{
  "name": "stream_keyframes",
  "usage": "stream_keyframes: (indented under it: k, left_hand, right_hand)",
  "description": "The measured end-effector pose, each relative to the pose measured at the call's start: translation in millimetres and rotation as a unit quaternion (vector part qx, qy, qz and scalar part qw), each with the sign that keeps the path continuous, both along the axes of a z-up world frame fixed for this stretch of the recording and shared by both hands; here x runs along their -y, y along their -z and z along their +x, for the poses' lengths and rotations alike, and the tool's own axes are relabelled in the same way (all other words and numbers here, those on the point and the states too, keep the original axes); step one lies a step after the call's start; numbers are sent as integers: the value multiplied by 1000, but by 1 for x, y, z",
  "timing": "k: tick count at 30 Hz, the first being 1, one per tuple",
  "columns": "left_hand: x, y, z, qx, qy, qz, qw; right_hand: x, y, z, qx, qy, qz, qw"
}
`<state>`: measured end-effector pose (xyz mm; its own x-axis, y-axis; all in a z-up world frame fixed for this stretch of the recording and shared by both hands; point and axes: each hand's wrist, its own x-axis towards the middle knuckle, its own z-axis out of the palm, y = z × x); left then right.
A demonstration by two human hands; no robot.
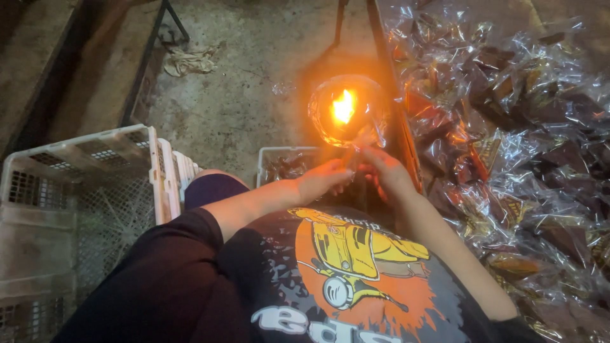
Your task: Sealing small plastic bags by folding the opening and passing it over a flame.
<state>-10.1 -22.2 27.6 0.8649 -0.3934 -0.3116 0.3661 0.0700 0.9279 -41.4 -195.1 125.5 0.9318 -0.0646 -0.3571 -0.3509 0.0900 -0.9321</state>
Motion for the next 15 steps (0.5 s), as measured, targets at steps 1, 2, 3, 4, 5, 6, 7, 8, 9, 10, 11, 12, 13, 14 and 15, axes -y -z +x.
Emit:
stream_keyframes:
  k: [1,2,3,4,5,6,7,8,9,10,11,12,13,14,15]
  left_hand:
    - [-1,-11,-4,37,30,17,999]
    - [-2,-22,-9,74,61,34,995]
    - [-3,-27,-9,74,60,33,995]
    - [-5,-33,-10,80,20,44,996]
    - [-7,-40,-10,88,-20,55,994]
    - [-10,-36,-8,88,-20,55,994]
    - [-12,-32,-6,38,-73,-51,995]
    - [-13,-28,-4,-13,-125,-155,980]
    - [-16,-28,-4,-11,-123,-156,980]
    - [-18,-29,-3,27,-97,-133,986]
    - [-21,-28,-6,62,-72,-109,990]
    - [-19,-23,-11,61,-72,-110,989]
    - [-18,-19,-14,71,-58,-88,992]
    - [-16,-14,-18,80,-45,-66,994]
    - [-16,-8,-13,82,-46,-67,993]
  right_hand:
    - [-7,-7,-6,0,31,14,999]
    - [-13,-14,-11,0,62,27,998]
    - [-16,-22,-16,0,62,27,998]
    - [-19,-30,-20,-3,37,30,999]
    - [-22,-39,-24,-6,12,34,999]
    - [-24,-48,-28,-5,11,33,999]
    - [-26,-58,-33,-10,-26,39,999]
    - [-27,-68,-37,-14,-62,44,997]
    - [-28,-79,-41,-12,-61,43,997]
    - [-28,-91,-44,-14,-98,48,994]
    - [-29,-102,-49,-20,-135,53,989]
    - [-18,-69,-39,-20,-135,52,989]
    - [-7,-37,-28,32,-113,-20,993]
    - [4,-5,-17,84,-91,-91,988]
    - [16,25,0,85,-91,-92,988]
